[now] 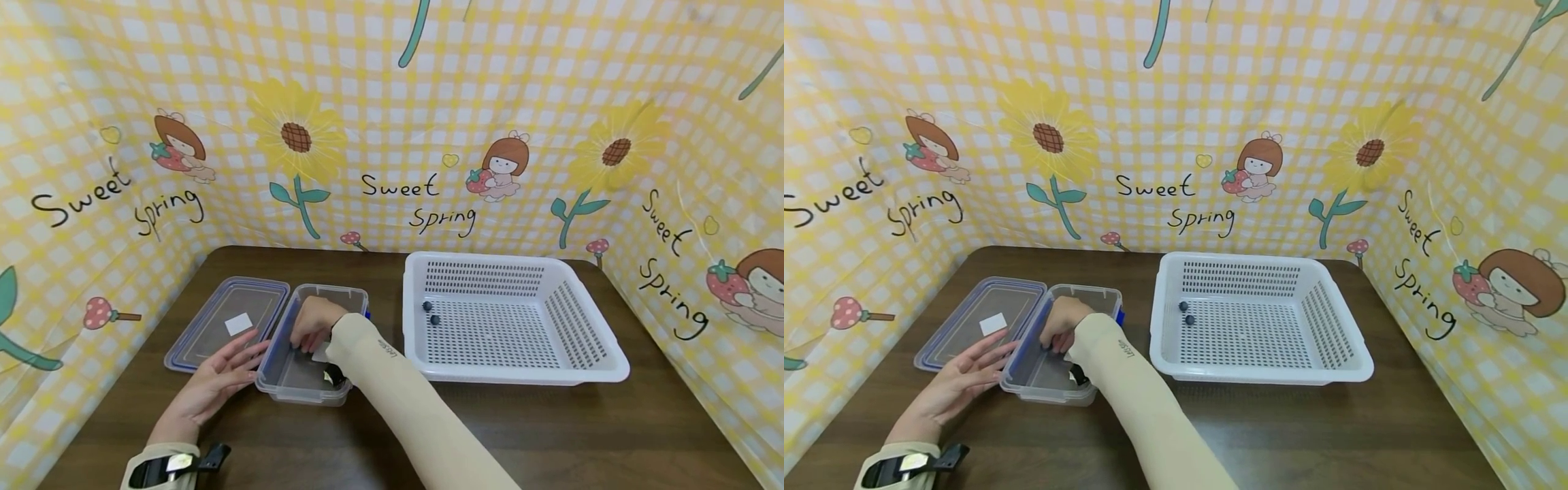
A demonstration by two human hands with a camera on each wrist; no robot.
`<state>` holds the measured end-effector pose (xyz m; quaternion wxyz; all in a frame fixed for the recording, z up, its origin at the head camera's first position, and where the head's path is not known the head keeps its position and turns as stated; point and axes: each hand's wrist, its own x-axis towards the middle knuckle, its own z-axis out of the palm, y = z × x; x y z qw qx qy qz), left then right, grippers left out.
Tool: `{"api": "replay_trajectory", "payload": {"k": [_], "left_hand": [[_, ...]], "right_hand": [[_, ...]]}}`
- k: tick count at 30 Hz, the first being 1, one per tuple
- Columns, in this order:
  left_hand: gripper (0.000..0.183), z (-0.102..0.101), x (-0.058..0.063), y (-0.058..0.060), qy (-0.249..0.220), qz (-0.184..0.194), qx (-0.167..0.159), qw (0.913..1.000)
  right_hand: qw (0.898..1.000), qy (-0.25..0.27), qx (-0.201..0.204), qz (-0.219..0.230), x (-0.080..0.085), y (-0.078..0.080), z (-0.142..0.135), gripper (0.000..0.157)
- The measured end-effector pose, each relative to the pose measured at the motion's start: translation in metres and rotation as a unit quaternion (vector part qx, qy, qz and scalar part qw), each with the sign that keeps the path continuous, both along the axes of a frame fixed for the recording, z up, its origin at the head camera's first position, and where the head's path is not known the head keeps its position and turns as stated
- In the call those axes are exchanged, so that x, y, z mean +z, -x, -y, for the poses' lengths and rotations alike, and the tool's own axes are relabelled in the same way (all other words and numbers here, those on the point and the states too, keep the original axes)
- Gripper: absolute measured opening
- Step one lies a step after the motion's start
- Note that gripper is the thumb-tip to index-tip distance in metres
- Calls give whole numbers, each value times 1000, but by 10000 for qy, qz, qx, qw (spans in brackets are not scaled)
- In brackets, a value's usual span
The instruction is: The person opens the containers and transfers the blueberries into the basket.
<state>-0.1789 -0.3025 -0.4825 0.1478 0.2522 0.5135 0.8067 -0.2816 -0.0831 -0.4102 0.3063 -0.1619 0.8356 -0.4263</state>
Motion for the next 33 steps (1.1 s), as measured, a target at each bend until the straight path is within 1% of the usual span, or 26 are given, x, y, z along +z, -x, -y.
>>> {"api": "replay_trajectory", "payload": {"k": [7,12,16,21,25,28,33], "left_hand": [[69,1,-1,0,53,19,64,10000],[69,1,-2,1,27,7,20,10000],[69,1,-2,1,85,-31,11,10000],[68,1,-1,1,151,-44,26,9999],[68,1,-1,1,109,-4,11,9999],[68,1,-2,1,80,10,-15,10000],[68,1,-3,2,69,0,-54,10000]], "right_hand": [[9988,313,216,304,12,8,-10,5],[9974,488,228,473,22,12,-16,6],[9966,618,295,467,31,15,-19,7],[9949,674,539,526,45,17,-23,7],[9934,790,584,588,54,20,-29,6],[9929,845,615,576,62,24,-37,8],[9931,829,708,433,75,32,-55,16]]}}
